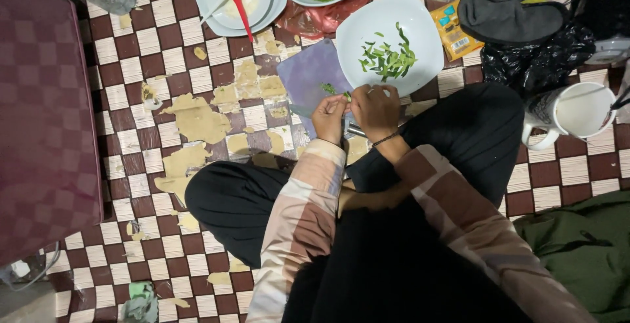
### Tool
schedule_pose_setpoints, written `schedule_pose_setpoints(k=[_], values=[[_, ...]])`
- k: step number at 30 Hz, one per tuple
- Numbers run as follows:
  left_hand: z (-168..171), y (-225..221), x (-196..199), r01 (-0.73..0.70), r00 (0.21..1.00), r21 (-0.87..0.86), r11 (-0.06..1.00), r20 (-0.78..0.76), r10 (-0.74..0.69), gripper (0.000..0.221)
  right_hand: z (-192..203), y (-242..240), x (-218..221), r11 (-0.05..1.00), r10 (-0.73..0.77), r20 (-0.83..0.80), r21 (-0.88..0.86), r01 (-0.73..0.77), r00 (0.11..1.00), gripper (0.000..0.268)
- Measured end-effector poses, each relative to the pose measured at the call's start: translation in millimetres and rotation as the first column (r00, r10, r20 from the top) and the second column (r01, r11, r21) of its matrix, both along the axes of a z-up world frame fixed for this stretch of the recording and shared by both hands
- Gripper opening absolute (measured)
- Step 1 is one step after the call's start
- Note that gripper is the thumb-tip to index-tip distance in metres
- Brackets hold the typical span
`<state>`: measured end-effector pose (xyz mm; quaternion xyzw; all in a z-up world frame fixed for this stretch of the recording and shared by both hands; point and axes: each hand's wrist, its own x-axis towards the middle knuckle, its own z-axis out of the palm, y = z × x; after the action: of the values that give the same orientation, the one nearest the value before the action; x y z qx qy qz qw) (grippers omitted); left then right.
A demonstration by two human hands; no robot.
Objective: The person is sitting on the floor, picking up green leaves from a white plate, and tearing or cutting them into smaller pieces on a purple cutting board.
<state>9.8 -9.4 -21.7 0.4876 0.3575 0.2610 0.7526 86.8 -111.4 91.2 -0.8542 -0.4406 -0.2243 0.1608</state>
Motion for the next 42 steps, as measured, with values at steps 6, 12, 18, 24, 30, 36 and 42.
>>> schedule_pose_setpoints(k=[6,12,18,24,30,36,42], values=[[-4,3,-4,-0.009,1.0,-0.004,1.0,0.005,0.009,0.014,15,1,-6,0.995,0.098,-0.071,-0.007,-0.099,0.993,0.01],[-9,1,-5,0.018,0.999,-0.036,0.999,0.041,-0.017,0.017,24,-6,-13,0.994,0.079,-0.34,0.092,-0.051,0.937,0.019],[-4,1,-5,0.04,0.997,-0.045,0.998,0.061,-0.037,0.019,17,-7,-18,0.991,0.033,-0.287,0.131,0.005,0.957,0.006],[3,3,-5,0.064,0.996,-0.015,0.998,0.062,-0.063,0.018,19,-7,-22,0.989,0.007,-0.265,0.143,0.032,0.964,0.006],[-7,5,-4,0.077,0.996,0.001,0.997,0.052,-0.077,0.016,-13,-9,-18,0.989,-0.053,-0.424,0.1,0.105,0.904,0.016],[11,0,-2,0.123,0.99,0.019,0.992,0.059,-0.124,0.016,-37,-11,-7,0.888,0.014,-0.874,0.235,0.396,0.485,0.014],[25,-4,-2,0.113,0.991,0.016,0.993,0.075,-0.114,0.014,-30,-9,-6,0.873,0.052,-0.876,0.273,0.405,0.479,0.017]])
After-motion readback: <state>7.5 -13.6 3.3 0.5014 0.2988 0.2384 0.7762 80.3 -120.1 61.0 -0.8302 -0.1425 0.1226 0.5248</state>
